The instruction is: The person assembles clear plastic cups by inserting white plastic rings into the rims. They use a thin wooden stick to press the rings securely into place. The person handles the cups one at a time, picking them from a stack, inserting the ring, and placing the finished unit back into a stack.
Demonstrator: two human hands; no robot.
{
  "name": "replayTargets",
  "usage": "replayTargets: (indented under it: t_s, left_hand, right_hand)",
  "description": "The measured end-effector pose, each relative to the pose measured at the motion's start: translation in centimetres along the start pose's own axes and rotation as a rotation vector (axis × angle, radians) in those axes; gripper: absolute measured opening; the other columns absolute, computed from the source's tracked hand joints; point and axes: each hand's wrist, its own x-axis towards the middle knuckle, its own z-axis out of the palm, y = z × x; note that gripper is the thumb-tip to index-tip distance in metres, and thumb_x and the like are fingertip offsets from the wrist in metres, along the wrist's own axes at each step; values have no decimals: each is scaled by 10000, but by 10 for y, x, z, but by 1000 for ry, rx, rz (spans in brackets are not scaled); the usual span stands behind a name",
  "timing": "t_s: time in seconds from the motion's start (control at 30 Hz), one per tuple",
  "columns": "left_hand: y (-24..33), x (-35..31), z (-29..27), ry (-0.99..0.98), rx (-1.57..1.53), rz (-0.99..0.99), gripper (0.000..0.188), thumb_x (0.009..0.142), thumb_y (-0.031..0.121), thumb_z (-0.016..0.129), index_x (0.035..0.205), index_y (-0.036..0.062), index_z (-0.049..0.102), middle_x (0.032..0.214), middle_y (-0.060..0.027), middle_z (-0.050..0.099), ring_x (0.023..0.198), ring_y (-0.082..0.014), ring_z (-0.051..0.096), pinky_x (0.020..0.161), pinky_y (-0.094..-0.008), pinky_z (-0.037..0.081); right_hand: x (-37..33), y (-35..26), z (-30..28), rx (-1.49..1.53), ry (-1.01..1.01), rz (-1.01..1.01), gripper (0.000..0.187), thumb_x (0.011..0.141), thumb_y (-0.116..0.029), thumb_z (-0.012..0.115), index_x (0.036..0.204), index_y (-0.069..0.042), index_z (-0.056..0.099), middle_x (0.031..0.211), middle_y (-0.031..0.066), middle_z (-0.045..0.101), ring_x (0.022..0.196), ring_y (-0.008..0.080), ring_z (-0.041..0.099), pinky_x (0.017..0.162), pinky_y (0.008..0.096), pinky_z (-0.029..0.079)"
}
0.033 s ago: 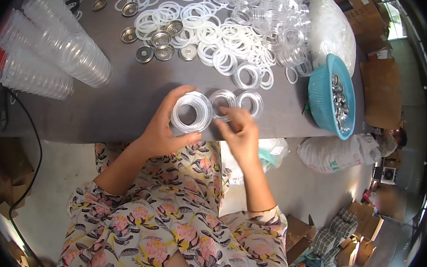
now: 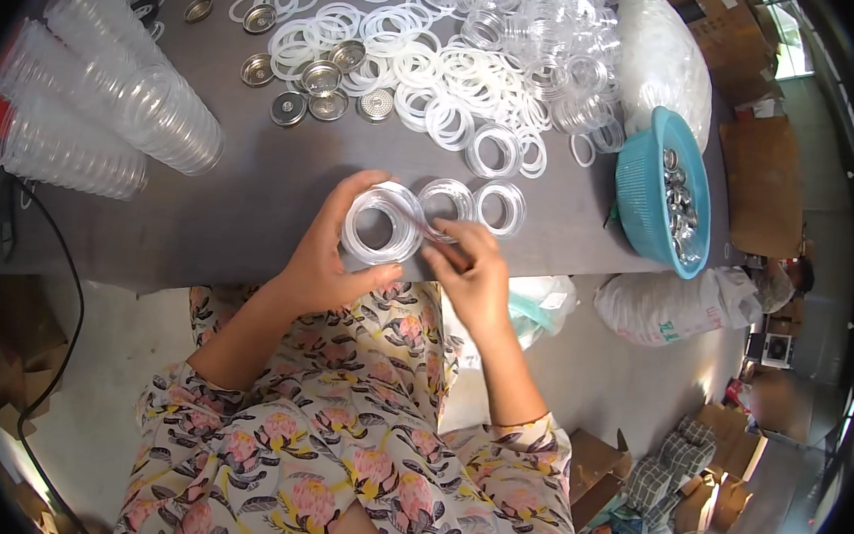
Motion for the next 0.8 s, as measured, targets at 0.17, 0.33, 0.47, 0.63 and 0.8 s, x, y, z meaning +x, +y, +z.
replayTargets:
  t_s: [0.17, 0.33, 0.47, 0.63, 0.8]
  left_hand:
    - [-1, -1, -1, 21, -4, -23, 804, 645, 82, 729, 1325, 26, 302, 1285, -120, 413, 1199, -206, 416, 996, -345, 334]
    - [-23, 7, -26, -20, 3, 161, 646, 750, 58, 633, 1323, 39, 335, 1293, -141, 438, 1223, -228, 406, 1009, -357, 324]
    - [-15, 49, -44, -50, -120, -19, 435, 811, 35, 578, 1229, -5, 463, 1257, -126, 491, 1190, -206, 450, 1013, -336, 329]
    - [-18, 109, -33, -268, 684, 210, 268, 763, 74, 629, 1030, 65, 621, 1079, -80, 557, 1021, -234, 529, 914, -362, 386]
    - [-37, 143, -20, -403, 1165, 495, 233, 703, 86, 657, 934, 111, 645, 945, -50, 538, 893, -224, 525, 770, -343, 395]
  right_hand:
    - [-7, -1, 6, -148, -27, 96, 246, 740, -36, 645, 981, -83, 639, 952, 117, 581, 827, 253, 595, 663, 309, 483]
    - [-7, 8, 7, 166, 128, 127, 143, 822, -17, 582, 959, -15, 621, 913, 77, 557, 844, 129, 568, 620, 260, 451]
    - [-9, 32, -17, 615, 116, 268, 138, 893, -29, 507, 960, 35, 608, 712, -6, 530, 653, 53, 489, 577, 191, 378]
    - [-4, 15, -9, 526, 94, 414, 212, 904, -27, 482, 1093, 33, 556, 681, -10, 563, 596, 44, 485, 574, 183, 372]
    - [-7, 15, 4, 674, 51, 495, 282, 914, -54, 465, 1183, 18, 513, 755, 14, 593, 646, 45, 515, 610, 184, 396]
